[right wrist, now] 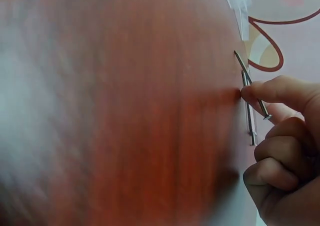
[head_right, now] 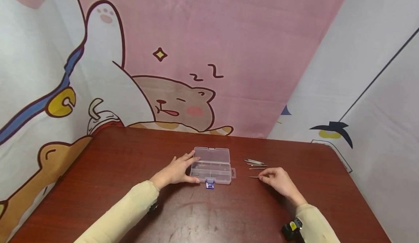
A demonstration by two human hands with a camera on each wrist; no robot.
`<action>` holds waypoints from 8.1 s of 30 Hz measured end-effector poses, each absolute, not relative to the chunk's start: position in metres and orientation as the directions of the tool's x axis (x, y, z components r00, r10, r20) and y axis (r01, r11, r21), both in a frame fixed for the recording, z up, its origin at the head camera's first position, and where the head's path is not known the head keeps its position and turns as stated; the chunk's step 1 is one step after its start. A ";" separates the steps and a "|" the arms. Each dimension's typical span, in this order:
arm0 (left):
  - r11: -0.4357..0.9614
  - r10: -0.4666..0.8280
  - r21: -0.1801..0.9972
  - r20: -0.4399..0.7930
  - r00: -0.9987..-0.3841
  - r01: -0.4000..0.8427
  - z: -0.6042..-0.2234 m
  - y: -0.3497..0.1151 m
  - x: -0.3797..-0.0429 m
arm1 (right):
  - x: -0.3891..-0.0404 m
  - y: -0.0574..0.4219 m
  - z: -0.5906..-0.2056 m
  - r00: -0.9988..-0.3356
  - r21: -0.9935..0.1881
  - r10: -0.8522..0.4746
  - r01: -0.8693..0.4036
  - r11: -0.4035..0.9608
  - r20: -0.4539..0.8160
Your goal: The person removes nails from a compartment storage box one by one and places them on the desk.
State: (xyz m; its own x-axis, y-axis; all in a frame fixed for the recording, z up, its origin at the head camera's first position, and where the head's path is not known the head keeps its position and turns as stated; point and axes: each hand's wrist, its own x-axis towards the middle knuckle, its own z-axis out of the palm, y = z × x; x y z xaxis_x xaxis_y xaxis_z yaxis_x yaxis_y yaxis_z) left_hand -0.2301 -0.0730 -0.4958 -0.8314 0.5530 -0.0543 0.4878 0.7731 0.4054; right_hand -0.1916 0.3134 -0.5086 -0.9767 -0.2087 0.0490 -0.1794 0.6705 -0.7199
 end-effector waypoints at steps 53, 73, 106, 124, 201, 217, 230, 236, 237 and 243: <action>0.788 0.542 0.392 -0.074 -0.837 0.475 -0.499 -0.072 -0.228 | -0.195 0.244 -0.507 -0.957 -0.751 -0.259 -0.267 0.603 0.132; 0.798 0.532 0.384 -0.084 -0.842 0.466 -0.499 -0.074 -0.227 | -0.194 0.199 -0.498 -0.940 -0.786 -0.271 -0.326 0.525 0.209; 0.790 0.541 0.392 -0.085 -0.837 0.471 -0.501 -0.071 -0.229 | -0.213 0.135 -0.495 -0.805 -0.728 -0.588 -0.453 0.515 0.085; 0.791 0.539 0.390 -0.082 -0.838 0.470 -0.499 -0.073 -0.229 | -0.226 0.132 -0.490 -0.755 -0.713 -0.652 -0.421 0.560 -0.067; 0.801 0.533 0.360 -0.066 -0.844 0.478 -0.496 -0.065 -0.225 | -0.228 0.135 -0.479 -0.707 -0.802 -0.688 -0.311 0.510 -0.164; 0.776 0.578 0.357 -0.072 -0.813 0.520 -0.496 -0.079 -0.231 | -0.223 0.131 -0.481 -0.672 -0.710 -0.727 -0.444 0.547 -0.140; 0.650 0.691 0.504 -0.081 -0.719 0.568 -0.493 -0.099 -0.240 | -0.217 0.134 -0.486 -0.710 -0.661 -0.704 -0.519 0.542 -0.021; 0.651 0.683 0.513 -0.076 -0.726 0.559 -0.494 -0.100 -0.241 | -0.214 0.131 -0.482 -0.725 -0.554 -0.687 -0.553 0.622 -0.047; 0.654 0.681 0.511 -0.078 -0.728 0.557 -0.494 -0.100 -0.241 | -0.213 0.132 -0.482 -0.728 -0.542 -0.683 -0.554 0.632 -0.053; 0.678 0.669 0.489 -0.098 -0.737 0.550 -0.496 -0.098 -0.243 | -0.214 0.134 -0.480 -0.727 -0.528 -0.684 -0.560 0.639 -0.056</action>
